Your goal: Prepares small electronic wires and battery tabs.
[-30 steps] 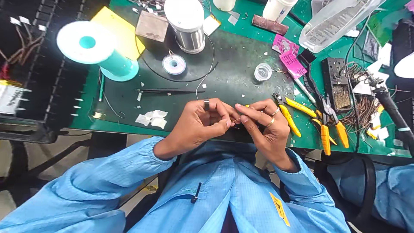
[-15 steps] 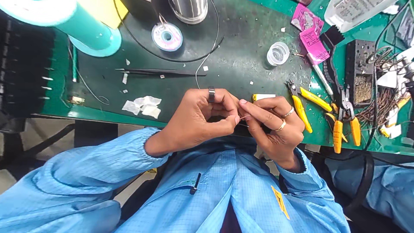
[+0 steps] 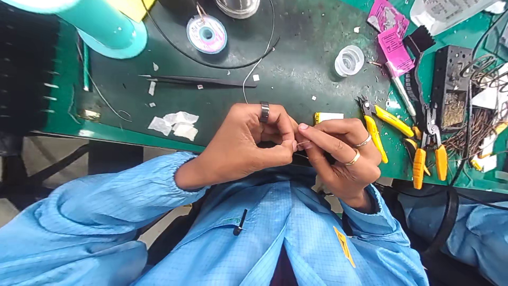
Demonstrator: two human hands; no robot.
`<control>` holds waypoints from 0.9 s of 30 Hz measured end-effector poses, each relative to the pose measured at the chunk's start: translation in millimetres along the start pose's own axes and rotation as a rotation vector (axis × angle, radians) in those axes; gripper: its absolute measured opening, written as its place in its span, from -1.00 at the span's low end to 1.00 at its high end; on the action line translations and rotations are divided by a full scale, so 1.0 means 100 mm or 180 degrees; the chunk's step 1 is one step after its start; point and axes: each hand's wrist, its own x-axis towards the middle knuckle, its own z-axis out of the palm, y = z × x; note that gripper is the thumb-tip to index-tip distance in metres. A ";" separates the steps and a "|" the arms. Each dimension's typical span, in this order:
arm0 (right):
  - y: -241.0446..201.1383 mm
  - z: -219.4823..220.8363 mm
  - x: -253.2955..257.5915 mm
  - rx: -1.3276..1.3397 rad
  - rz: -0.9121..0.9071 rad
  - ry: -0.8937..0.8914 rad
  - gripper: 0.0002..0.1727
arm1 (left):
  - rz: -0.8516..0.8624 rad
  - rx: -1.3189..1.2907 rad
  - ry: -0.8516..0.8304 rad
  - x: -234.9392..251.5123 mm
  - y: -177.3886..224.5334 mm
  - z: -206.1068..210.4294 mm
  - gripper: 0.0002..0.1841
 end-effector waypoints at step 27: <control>-0.06 -0.08 -0.07 -0.0458 -0.0060 -0.0437 -0.74 | -0.0450 -0.0155 -0.0179 0.01 0.05 -0.03 -0.91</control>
